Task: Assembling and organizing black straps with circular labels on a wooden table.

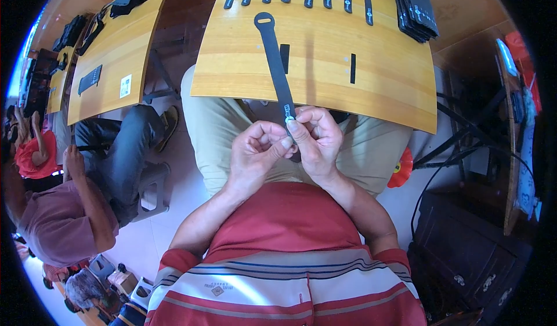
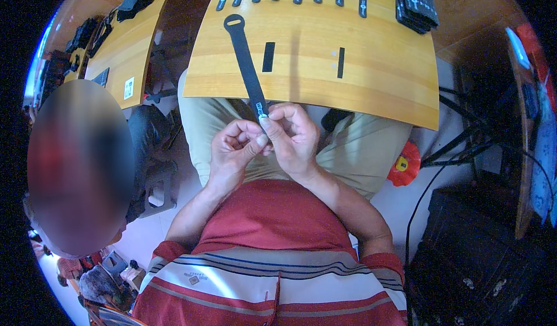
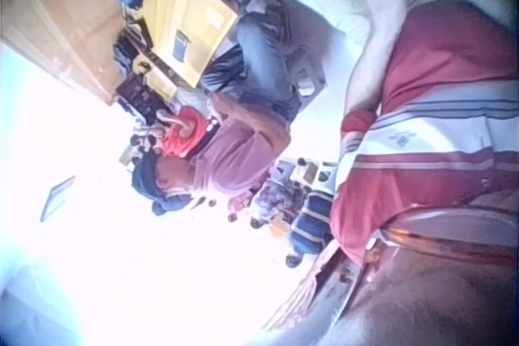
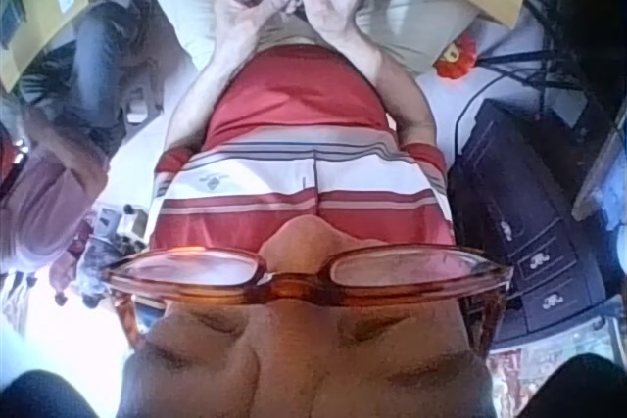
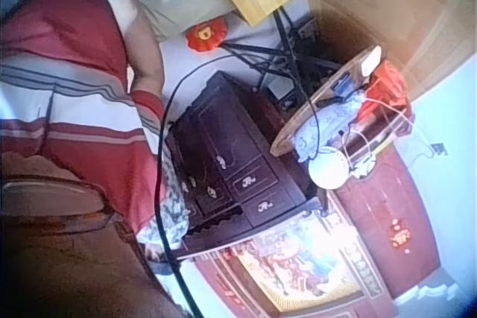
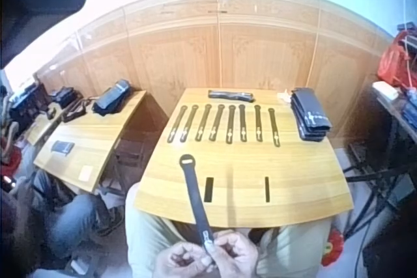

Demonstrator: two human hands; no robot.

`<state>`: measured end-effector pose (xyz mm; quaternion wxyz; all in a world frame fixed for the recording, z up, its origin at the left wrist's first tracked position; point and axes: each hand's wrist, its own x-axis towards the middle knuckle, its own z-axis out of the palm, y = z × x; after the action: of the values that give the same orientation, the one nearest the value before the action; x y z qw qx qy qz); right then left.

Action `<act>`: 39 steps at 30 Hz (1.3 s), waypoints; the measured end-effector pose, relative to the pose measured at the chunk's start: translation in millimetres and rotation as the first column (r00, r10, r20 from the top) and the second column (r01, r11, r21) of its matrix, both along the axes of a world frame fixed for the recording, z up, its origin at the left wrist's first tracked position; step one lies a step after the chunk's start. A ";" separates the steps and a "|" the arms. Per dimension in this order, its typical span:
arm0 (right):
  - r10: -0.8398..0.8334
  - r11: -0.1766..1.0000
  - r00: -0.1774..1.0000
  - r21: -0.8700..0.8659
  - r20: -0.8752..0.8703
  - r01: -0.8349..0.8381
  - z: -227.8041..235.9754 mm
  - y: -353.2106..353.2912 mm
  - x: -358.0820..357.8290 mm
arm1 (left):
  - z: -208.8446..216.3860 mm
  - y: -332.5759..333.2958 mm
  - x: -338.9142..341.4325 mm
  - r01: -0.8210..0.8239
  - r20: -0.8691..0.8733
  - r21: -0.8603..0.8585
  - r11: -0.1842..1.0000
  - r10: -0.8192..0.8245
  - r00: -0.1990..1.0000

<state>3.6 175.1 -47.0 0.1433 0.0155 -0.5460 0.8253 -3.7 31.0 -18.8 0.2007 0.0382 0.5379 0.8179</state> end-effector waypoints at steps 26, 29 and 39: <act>0.050 0.945 0.998 0.321 0.024 -0.055 2.1 14.1 0.5 | 3.2 -5.6 1.1 0.115 -0.078 -0.304 0.946 -0.145 0.986; 0.033 0.937 0.999 0.348 0.008 -0.034 -0.4 13.7 1.1 | 4.7 -5.7 1.5 0.121 -0.062 -0.293 0.949 -0.146 0.987; 0.027 0.961 0.998 0.275 0.057 -0.042 -1.5 10.7 4.1 | -0.1 -7.9 -1.1 0.142 -0.100 -0.300 0.943 -0.179 0.979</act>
<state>7.6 185.8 -48.5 0.1109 0.0228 -0.6589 0.7436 -4.8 23.0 -18.9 0.2359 0.1034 0.6592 0.7065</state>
